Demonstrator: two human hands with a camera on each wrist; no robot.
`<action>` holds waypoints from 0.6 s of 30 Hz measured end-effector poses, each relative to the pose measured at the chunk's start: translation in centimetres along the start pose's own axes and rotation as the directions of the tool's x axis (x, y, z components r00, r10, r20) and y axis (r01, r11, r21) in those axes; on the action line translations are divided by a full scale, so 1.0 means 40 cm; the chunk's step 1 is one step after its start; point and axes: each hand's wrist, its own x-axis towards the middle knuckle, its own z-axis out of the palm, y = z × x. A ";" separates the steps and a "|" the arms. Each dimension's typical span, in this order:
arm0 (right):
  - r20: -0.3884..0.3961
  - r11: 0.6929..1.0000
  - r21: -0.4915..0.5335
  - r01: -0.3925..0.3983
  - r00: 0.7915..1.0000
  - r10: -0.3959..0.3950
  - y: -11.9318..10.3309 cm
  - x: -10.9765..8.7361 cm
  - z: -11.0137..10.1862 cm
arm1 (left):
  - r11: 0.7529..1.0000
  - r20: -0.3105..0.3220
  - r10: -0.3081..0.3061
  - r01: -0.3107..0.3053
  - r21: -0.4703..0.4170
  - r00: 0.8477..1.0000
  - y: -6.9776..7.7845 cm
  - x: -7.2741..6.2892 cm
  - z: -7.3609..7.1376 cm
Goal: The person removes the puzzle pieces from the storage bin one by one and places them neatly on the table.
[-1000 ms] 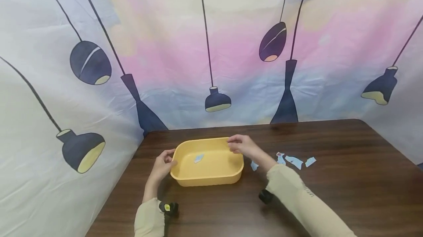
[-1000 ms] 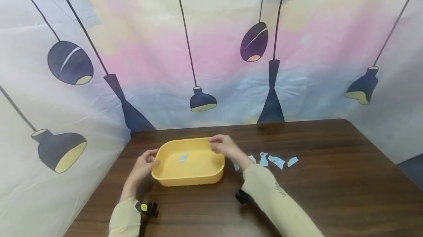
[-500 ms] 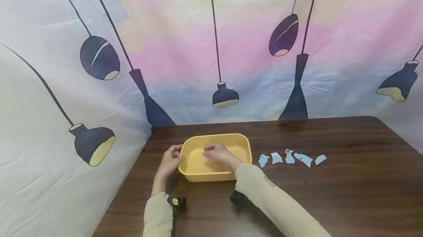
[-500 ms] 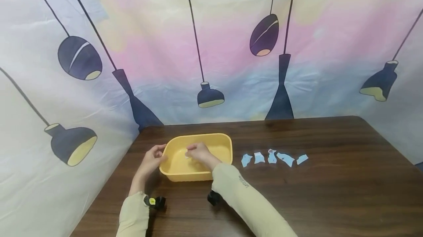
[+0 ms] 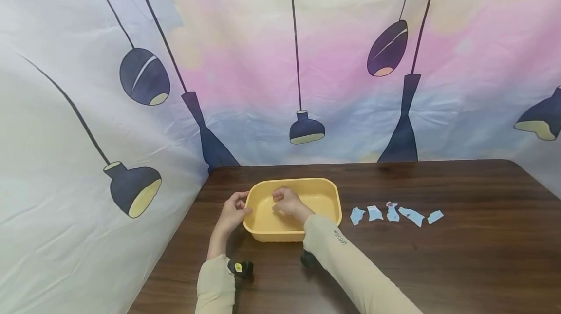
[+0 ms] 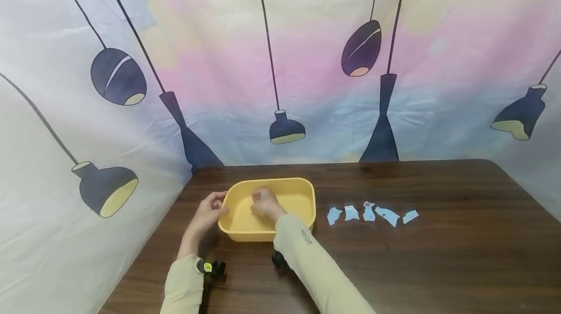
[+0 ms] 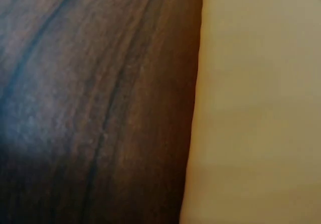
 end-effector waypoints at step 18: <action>-0.053 0.989 -0.140 0.036 0.998 -0.044 0.013 -0.003 0.002 | 1.000 -0.011 0.004 -0.004 -0.019 1.000 0.008 -0.011 0.005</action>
